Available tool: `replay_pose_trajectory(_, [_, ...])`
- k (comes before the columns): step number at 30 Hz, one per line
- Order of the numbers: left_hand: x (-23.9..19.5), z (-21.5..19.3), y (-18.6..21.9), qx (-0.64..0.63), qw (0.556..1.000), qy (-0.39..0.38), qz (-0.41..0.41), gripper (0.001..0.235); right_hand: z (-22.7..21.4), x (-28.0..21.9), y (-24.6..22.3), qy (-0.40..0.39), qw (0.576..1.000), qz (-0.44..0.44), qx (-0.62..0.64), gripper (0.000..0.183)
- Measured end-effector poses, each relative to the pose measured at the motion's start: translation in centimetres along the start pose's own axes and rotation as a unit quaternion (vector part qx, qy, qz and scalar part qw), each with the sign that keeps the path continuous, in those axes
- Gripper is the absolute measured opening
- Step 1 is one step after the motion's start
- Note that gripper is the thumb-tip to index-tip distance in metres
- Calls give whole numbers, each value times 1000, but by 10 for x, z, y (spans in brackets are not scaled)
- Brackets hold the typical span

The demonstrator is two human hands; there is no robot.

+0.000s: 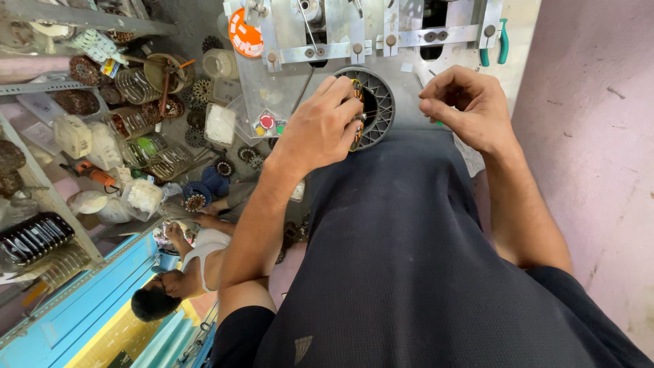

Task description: The person assembles a circular electrical component by inserting copper wire segments into a yellow ring and securing them with a screwdriver. They use a machine to press the assembly and trim excess wire with scissors. The person repeats the process on multiple segments of the ring.

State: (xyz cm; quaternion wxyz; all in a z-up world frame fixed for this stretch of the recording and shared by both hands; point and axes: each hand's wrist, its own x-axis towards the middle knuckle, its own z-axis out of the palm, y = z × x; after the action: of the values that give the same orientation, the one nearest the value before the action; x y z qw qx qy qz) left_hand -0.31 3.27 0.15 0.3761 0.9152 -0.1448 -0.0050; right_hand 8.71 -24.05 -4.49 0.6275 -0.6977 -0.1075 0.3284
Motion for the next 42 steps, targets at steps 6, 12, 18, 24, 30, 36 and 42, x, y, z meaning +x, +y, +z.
replay_pose_trajectory(6, [-2, -3, 2, -8, 998, 57, 18, 15, 1, 8, 6, 6, 989, 24, 144, 12])
replay_pose_trajectory(12, [-3, 0, -3, 155, 981, 3, 120, 25, -3, 13, 5, 1, 973, 65, 223, 11])
replay_pose_trajectory(18, [-3, 9, -11, 152, 982, -12, 110, 15, -1, 19, -7, -3, 998, 2, 57, 15])
replay_pose_trajectory(24, [-5, 17, -13, 91, 994, 14, 66, 14, 22, 5, -33, 92, 992, -80, -37, 19])
replay_pose_trajectory(30, [-10, 17, -13, 12, 999, 30, 20, 11, 79, -24, -37, -7, 898, -331, -289, 31])
replay_pose_trajectory(36, [-12, 16, -16, -5, 999, 40, 28, 10, 86, 0, -16, -5, 895, -269, -355, 19])
replay_pose_trajectory(42, [-15, 20, -22, -48, 997, 55, 33, 6, 87, 5, -11, 51, 884, -290, -362, 15])
